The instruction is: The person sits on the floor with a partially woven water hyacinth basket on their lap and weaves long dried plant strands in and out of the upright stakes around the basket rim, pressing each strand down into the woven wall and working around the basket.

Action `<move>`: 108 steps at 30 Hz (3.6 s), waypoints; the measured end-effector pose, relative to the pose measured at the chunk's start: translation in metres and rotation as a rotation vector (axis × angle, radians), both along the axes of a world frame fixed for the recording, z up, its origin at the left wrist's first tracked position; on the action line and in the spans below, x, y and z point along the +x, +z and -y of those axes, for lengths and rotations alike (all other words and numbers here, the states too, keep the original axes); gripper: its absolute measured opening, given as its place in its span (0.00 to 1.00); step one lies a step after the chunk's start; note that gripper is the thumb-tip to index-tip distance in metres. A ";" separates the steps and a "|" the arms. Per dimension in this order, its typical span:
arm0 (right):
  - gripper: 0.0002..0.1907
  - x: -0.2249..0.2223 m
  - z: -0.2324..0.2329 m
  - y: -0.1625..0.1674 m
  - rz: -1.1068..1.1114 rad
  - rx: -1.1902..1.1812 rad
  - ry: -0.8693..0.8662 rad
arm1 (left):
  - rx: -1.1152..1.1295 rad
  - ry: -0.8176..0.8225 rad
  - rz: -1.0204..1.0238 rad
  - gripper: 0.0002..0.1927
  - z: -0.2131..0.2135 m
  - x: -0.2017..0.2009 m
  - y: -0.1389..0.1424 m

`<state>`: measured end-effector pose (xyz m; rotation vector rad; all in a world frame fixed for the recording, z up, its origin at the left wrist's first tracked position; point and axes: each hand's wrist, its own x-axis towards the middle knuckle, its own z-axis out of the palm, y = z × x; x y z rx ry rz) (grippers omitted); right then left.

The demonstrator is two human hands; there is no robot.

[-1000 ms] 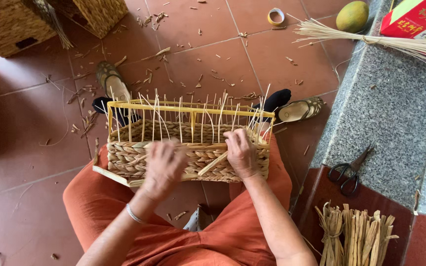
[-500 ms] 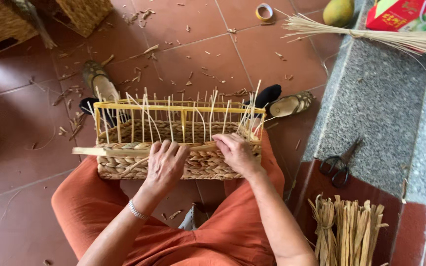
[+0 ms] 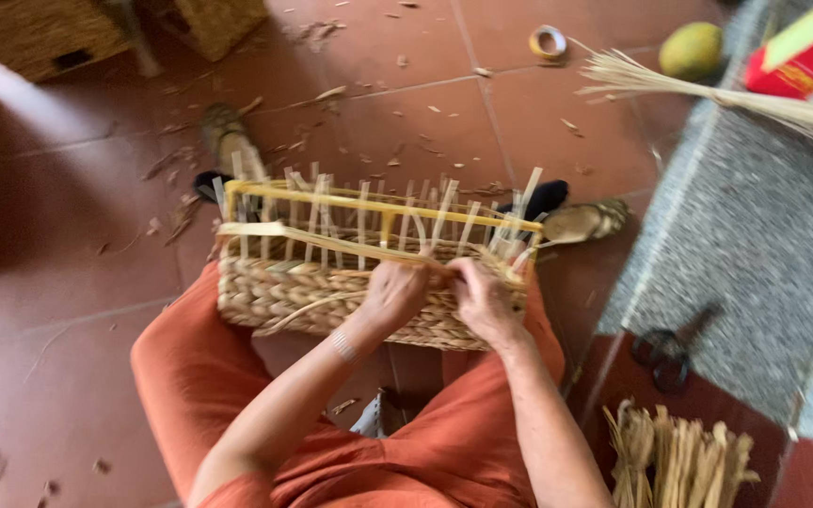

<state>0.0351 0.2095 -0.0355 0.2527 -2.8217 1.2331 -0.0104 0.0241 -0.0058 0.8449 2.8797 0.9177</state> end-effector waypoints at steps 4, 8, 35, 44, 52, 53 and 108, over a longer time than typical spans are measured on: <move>0.12 -0.004 0.009 -0.001 -0.131 0.035 0.027 | 0.315 0.095 0.038 0.21 0.002 -0.020 0.014; 0.09 -0.002 0.018 0.005 -0.089 -0.021 0.009 | 0.505 0.245 0.137 0.09 0.019 -0.012 0.025; 0.06 -0.010 0.040 0.011 -0.196 0.048 -0.172 | -0.091 0.034 -0.186 0.02 0.110 0.015 -0.011; 0.05 -0.012 0.043 0.002 -0.283 0.099 -0.231 | -0.119 0.208 0.134 0.06 0.116 0.016 -0.016; 0.08 -0.019 0.055 -0.006 -0.435 0.243 -0.224 | -0.123 -0.027 -0.184 0.34 0.078 0.039 -0.007; 0.07 -0.019 0.058 -0.008 -0.447 0.284 -0.169 | -0.112 -0.013 -0.193 0.31 0.073 0.043 -0.008; 0.05 -0.018 0.049 0.021 -0.158 -0.071 0.068 | -0.111 0.083 -0.115 0.25 0.080 0.027 -0.006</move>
